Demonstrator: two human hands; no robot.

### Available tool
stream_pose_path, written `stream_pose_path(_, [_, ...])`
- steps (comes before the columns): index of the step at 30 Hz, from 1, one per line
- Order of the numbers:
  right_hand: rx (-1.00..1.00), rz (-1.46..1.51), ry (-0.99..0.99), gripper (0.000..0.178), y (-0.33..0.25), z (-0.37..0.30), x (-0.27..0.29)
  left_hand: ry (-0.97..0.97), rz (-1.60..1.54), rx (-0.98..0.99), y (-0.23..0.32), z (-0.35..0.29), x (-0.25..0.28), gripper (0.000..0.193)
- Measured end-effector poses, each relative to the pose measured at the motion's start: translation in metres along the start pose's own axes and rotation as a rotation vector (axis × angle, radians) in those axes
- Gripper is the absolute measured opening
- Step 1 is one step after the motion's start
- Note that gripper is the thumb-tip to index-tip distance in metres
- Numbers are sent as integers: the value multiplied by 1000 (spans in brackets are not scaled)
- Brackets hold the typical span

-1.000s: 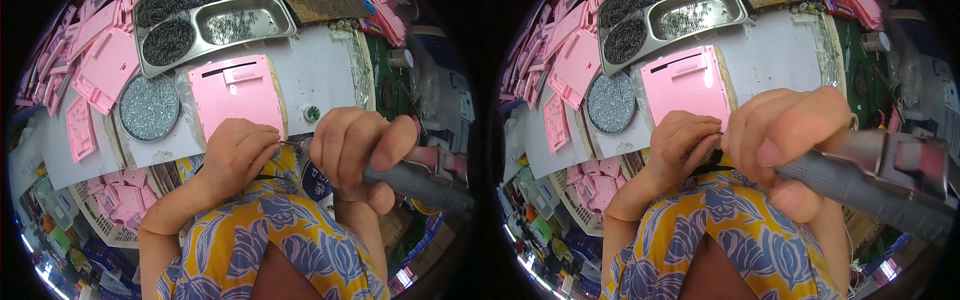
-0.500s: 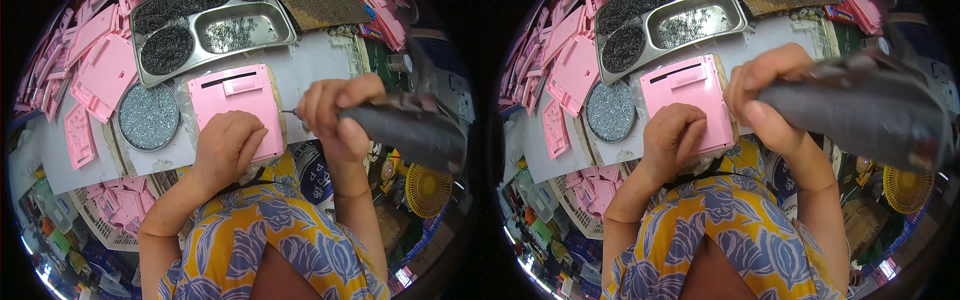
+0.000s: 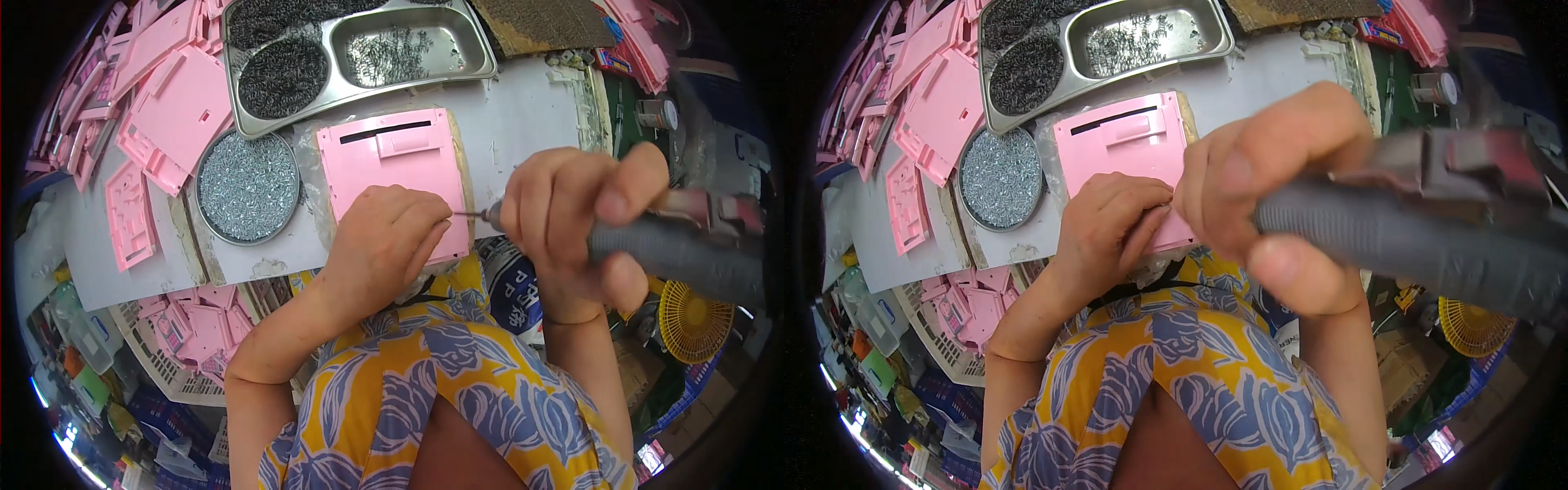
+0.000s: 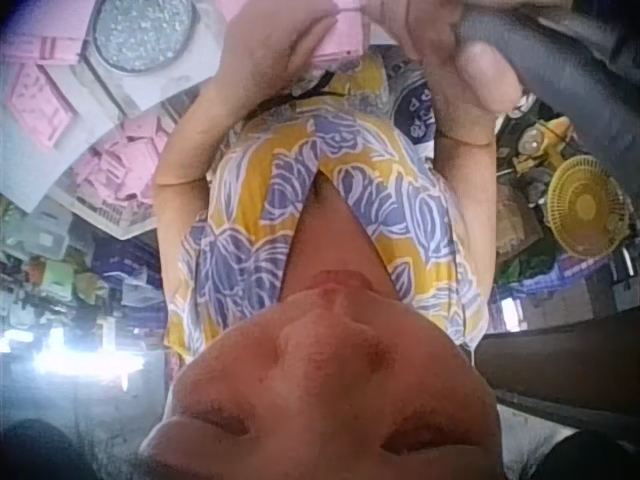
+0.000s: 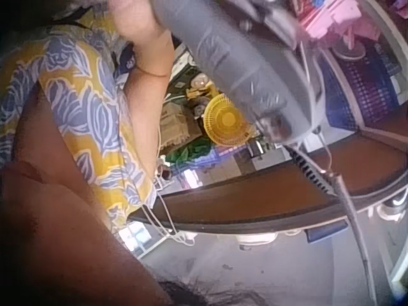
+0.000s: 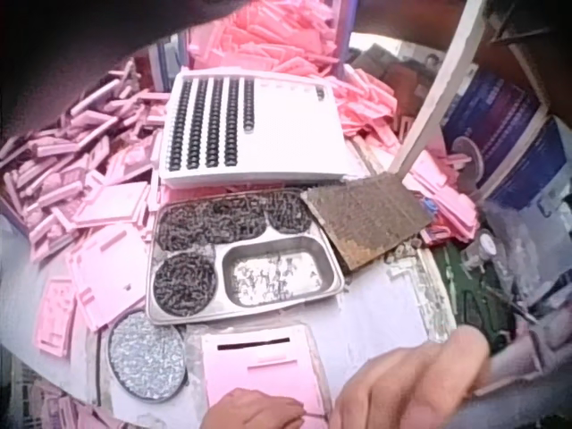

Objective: Assembling the internal components of a pink toy device by soldering wires and fastening screws with an electric screwdriver.

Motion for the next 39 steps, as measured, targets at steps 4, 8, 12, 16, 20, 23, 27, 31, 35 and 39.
stream_pose_path(4, [-14,18,29,33,0,-3,-9,9,-15,1,2,0,1,19])
stream_pose_path(8, [-16,14,26,32,5,-4,-14,49,29,-28,1,-3,3,19])
stream_pose_path(12, [31,-3,21,32,0,3,-17,117,46,-36,2,-1,7,21])
stream_pose_path(16, [10,-14,-4,33,5,7,-19,148,62,-51,-2,-1,10,22])
stream_pose_path(20, [9,-20,16,33,21,15,-14,178,157,-6,-11,-3,27,23])
stream_pose_path(23, [141,-53,34,29,24,30,20,412,409,224,-45,-1,89,19])
stream_pose_path(27, [181,-66,-5,25,57,45,42,169,743,483,-71,-27,119,15])
stream_pose_path(31, [65,-202,2,20,73,41,40,228,613,485,-80,-28,124,10])
stream_pose_path(35, [99,-296,-69,22,77,44,38,261,709,513,-93,-23,131,15])
stream_pose_path(39, [27,-267,-35,22,72,51,39,160,464,528,-101,-26,137,13])
Point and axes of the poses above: each hand's wrist, its own z-axis towards the middle knuckle, its own x-axis out of the back of the hand, y = z × x, the point moved 4 cm from there along z, towards the middle knuckle, and after that the axes turned 8 degrees about x, right-handed, at the moved point
